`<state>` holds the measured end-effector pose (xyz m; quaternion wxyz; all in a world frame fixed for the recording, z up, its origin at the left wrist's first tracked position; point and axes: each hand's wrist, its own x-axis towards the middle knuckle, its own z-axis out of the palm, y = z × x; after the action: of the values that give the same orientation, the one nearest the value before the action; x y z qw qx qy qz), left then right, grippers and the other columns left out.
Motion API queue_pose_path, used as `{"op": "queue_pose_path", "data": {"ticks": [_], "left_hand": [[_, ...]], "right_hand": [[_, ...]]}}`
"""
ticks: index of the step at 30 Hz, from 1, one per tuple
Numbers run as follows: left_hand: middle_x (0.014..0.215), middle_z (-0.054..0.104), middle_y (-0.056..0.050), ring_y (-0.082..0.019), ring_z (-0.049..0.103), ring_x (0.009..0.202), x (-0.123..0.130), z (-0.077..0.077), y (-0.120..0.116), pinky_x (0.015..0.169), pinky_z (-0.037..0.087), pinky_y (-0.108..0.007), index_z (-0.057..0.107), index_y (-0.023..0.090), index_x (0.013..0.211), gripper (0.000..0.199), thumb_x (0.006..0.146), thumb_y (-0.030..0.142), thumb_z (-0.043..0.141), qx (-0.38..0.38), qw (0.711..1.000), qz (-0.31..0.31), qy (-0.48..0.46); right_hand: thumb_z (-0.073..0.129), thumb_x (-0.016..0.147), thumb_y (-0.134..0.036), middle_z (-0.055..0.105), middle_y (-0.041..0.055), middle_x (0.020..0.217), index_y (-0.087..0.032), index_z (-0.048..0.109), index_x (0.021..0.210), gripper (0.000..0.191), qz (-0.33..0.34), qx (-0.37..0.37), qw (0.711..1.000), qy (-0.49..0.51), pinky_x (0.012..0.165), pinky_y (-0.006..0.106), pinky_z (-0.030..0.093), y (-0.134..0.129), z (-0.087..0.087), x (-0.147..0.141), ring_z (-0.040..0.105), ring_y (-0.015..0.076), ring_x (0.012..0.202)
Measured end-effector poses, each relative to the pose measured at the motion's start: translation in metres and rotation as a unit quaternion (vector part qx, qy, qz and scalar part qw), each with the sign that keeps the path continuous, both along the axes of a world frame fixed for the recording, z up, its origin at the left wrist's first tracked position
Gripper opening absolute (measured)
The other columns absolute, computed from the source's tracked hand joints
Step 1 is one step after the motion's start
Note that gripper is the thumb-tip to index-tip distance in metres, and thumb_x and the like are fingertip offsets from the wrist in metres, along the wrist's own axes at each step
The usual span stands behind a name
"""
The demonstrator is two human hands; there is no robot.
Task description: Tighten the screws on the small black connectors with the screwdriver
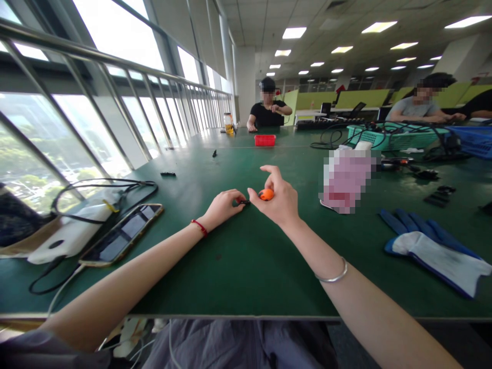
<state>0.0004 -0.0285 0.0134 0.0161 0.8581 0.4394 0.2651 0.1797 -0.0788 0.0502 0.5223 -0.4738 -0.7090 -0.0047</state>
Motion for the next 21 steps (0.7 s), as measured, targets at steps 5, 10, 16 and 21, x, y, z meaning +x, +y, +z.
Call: {"op": "queue_pose_path", "data": {"ticks": [5, 10, 16, 21], "left_hand": [[0.084, 0.063, -0.002, -0.015, 0.059, 0.077, 0.0001, 0.0002, -0.0005, 0.071, 0.047, -0.026, 0.064, 0.018, 0.083, 0.016, 0.073, 0.017, 0.052, 0.000, 1.000, 0.003, 0.006], [0.085, 0.063, -0.002, -0.015, 0.059, 0.078, -0.0004, -0.0003, -0.0007, 0.071, 0.047, -0.025, 0.064, 0.018, 0.085, 0.017, 0.073, 0.016, 0.052, -0.010, 1.000, 0.001, 0.007], [0.085, 0.063, -0.002, -0.015, 0.059, 0.078, 0.0000, -0.0021, 0.0004, 0.073, 0.048, -0.025, 0.065, 0.018, 0.085, 0.016, 0.073, 0.017, 0.053, -0.008, 1.000, 0.003, 0.005], [0.086, 0.063, -0.002, -0.015, 0.059, 0.077, 0.0000, -0.0015, 0.0001, 0.071, 0.047, -0.025, 0.064, 0.018, 0.085, 0.017, 0.073, 0.017, 0.053, -0.014, 1.000, 0.006, -0.001]], "right_hand": [[0.051, 0.076, -0.038, 0.053, -0.0031, 0.054, -0.021, 0.058, 0.086, 0.021, 0.007, -0.037, 0.999, 0.001, 0.054, 0.025, 0.038, -0.0041, 0.0013, -0.0017, 0.050, 0.0131, 0.049], [0.058, 0.069, -0.035, 0.057, -0.0005, 0.071, -0.020, 0.051, 0.108, 0.043, 0.008, -0.015, 1.000, 0.014, 0.054, 0.026, 0.040, -0.0025, 0.0002, -0.0015, 0.052, 0.0147, 0.057], [0.051, 0.076, -0.043, 0.053, -0.0017, 0.056, -0.021, 0.060, 0.083, 0.024, -0.006, -0.059, 0.998, 0.026, 0.057, 0.027, 0.040, -0.0012, -0.0010, -0.0017, 0.052, 0.0150, 0.053], [0.061, 0.066, -0.034, 0.059, 0.0006, 0.076, -0.019, 0.050, 0.110, 0.047, -0.003, -0.007, 0.999, 0.031, 0.057, 0.026, 0.042, -0.0006, -0.0005, -0.0015, 0.054, 0.0153, 0.061]]}}
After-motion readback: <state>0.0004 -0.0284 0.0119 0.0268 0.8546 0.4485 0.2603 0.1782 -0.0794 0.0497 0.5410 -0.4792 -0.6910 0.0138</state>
